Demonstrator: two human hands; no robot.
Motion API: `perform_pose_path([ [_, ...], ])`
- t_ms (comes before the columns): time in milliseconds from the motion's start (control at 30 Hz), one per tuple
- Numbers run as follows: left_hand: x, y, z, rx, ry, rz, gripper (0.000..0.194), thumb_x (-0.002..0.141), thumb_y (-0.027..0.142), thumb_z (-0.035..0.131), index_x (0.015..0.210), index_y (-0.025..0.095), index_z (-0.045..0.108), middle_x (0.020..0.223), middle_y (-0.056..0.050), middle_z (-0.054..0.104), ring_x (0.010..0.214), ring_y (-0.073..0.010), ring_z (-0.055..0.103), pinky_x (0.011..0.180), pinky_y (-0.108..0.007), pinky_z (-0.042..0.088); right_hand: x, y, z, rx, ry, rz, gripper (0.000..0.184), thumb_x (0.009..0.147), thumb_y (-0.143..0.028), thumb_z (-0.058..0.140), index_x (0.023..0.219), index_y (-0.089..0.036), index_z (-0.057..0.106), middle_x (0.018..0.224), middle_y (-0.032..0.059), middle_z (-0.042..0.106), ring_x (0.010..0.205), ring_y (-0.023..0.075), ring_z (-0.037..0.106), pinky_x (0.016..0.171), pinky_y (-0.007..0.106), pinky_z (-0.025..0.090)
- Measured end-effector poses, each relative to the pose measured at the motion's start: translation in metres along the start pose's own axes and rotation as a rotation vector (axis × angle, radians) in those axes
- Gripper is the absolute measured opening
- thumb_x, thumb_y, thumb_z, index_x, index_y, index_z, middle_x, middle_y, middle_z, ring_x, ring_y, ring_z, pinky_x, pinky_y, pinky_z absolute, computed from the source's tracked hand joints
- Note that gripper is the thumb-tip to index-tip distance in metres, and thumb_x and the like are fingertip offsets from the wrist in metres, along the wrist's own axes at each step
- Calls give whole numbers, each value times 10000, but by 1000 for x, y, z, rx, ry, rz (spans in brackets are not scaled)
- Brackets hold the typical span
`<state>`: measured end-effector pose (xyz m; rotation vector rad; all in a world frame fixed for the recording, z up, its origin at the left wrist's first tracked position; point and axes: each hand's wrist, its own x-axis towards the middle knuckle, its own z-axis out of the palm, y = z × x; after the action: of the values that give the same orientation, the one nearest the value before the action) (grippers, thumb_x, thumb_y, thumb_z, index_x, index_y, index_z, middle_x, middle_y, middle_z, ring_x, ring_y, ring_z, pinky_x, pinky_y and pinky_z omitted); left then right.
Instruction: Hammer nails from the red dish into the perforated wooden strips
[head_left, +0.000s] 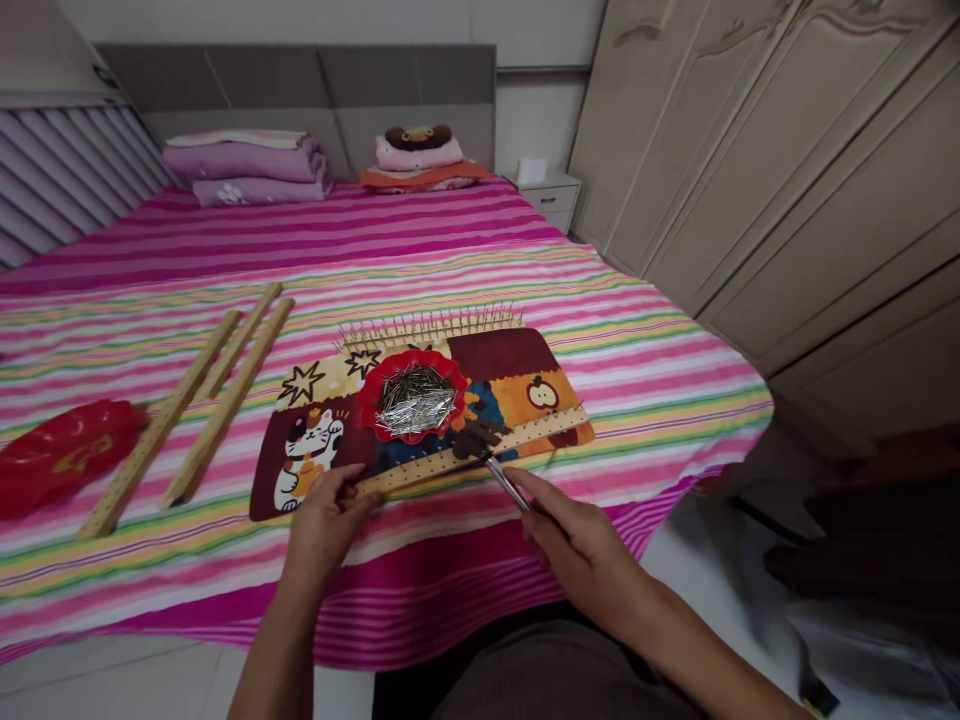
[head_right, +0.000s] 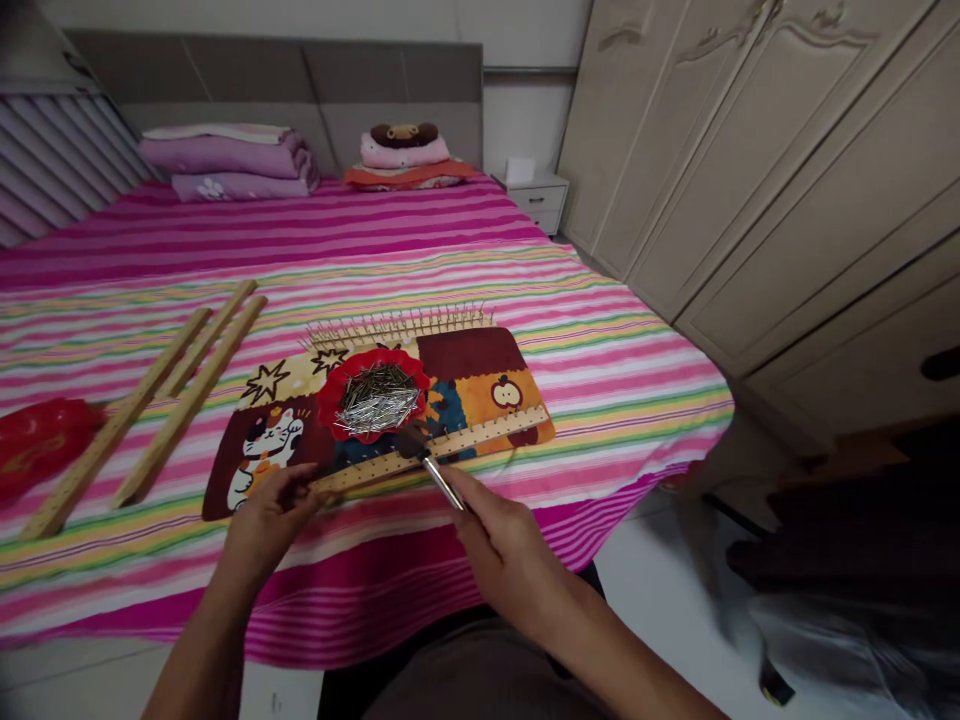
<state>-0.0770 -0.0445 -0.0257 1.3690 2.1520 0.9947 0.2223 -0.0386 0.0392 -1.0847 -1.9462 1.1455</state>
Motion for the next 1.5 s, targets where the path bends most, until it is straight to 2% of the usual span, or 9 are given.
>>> perform_pose_path([
  [200,2,-9,-3,126,-3,62,302,594,428,619,820,238,682,876,-49,662,782,-214,599,752,-317,470,-20,18,-3,32,14,130,447,893,-213,362,1325,-175,469,546,-73,320,446,95,280,422,211,274],
  [533,16,1,17,137,9,85,296,615,349,582,866,227,681,823,-31,649,645,-169,575,682,-298,464,-19,17,-3,22,31,131,450,883,-221,372,1316,-174,489,541,-63,376,456,101,327,430,205,333],
  [633,15,7,12,150,30,71,329,617,368,575,888,208,670,778,-32,627,651,-177,572,669,-300,461,-20,18,-4,15,40,114,454,877,-222,382,1313,-158,493,557,-55,405,473,103,350,454,211,367],
  [800,32,37,3,263,140,147,285,719,397,500,854,219,676,834,-52,648,776,-198,583,730,-298,443,-20,21,-5,18,48,167,450,878,-235,376,1308,-171,495,549,-68,335,449,98,298,418,202,296],
  [933,67,67,17,523,-71,226,213,702,358,535,698,230,704,778,-72,664,782,-216,594,714,-300,425,-20,22,-6,33,47,174,454,878,-249,371,1311,-179,490,556,-68,314,450,99,273,419,209,272],
  [1000,82,79,29,676,-175,146,177,658,352,578,643,229,704,752,-92,676,757,-240,610,682,-318,418,-21,22,-7,36,48,179,456,874,-251,374,1308,-177,493,558,-69,305,452,99,261,420,212,270],
  [1133,98,94,43,782,-245,-2,108,548,298,653,590,204,682,717,-133,685,750,-287,632,667,-352,413,-24,24,-8,18,64,193,462,862,-245,380,1293,-139,508,552,-71,281,454,99,258,419,215,272],
  [1300,101,86,25,554,-298,-45,95,520,271,644,463,209,600,513,-59,606,565,-203,578,542,-281,377,-26,23,-9,24,69,189,454,864,-230,384,1291,-143,513,539,-72,319,447,95,284,426,205,317],
  [1500,69,59,-12,-191,-229,-229,283,457,422,704,550,171,613,505,-1,569,479,-109,483,463,-225,343,-24,23,-9,28,69,141,458,865,-208,385,1306,-165,498,579,-57,412,471,98,340,462,200,368],
])
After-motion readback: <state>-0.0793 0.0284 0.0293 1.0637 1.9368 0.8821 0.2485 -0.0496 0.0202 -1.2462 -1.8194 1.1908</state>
